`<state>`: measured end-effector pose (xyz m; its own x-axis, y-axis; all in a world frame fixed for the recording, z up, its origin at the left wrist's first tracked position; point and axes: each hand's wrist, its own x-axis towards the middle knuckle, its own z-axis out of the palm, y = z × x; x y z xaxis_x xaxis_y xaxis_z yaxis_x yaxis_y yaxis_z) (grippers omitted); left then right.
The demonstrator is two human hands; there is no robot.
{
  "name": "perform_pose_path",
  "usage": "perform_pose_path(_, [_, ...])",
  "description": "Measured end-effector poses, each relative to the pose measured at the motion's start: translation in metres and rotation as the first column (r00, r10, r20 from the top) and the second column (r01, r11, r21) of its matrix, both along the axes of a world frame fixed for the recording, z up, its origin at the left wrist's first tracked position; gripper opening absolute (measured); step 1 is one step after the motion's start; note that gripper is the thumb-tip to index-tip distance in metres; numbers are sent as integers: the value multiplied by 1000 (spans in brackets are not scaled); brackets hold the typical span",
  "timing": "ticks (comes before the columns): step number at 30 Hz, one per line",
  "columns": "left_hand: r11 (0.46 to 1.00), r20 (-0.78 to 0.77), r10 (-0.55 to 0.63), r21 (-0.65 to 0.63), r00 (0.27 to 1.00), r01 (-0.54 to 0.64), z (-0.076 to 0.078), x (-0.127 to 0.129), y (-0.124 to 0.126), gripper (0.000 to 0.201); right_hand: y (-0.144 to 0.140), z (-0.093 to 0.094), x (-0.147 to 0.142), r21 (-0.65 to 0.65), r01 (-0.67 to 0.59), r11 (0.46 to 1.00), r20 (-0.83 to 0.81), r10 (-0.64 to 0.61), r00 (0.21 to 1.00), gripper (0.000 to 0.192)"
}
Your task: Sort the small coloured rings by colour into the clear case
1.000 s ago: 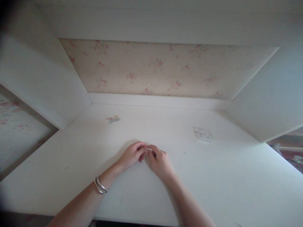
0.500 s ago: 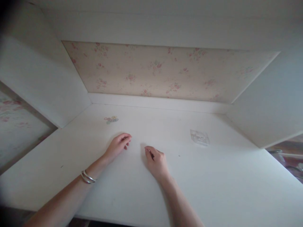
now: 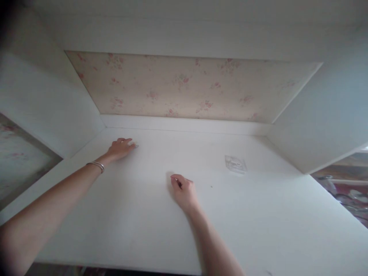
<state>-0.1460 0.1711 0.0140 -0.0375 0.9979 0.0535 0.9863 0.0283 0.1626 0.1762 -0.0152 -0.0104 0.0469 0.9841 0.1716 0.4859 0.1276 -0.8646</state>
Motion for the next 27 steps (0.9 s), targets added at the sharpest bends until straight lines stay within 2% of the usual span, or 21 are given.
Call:
perform_pose_path(4, [995, 10, -65, -71, 998, 66, 1, 8, 7, 65, 1, 1, 2, -15, -1, 1000, -18, 0, 1000, 34])
perform_pose_path(8, [993, -20, -76, -94, 997, 74, 3, 15, 7, 58, 1, 0, 3, -29, -11, 1000, -2, 11, 1000, 33])
perform_pose_path(15, [993, -48, -82, 81, 996, 85, 2, 14, -6, 53, 2, -3, 3, -26, -13, 1000, -11, 13, 1000, 33])
perform_pose_path(18, [992, -37, -50, 110, 998, 54, -4, 8, -4, 60, 3, -3, 2, -31, -15, 999, 1, 15, 1000, 33])
perform_pose_path(22, [998, 6, -61, -6, 998, 61, -19, 7, 2, 60, 6, -2, 2, -47, -5, 999, -2, 5, 1000, 33])
perform_pose_path(27, [978, 100, -205, 57, 974, 200, -29, 30, 2, 53, 8, -2, 3, -48, 22, 999, -18, -23, 1000, 33])
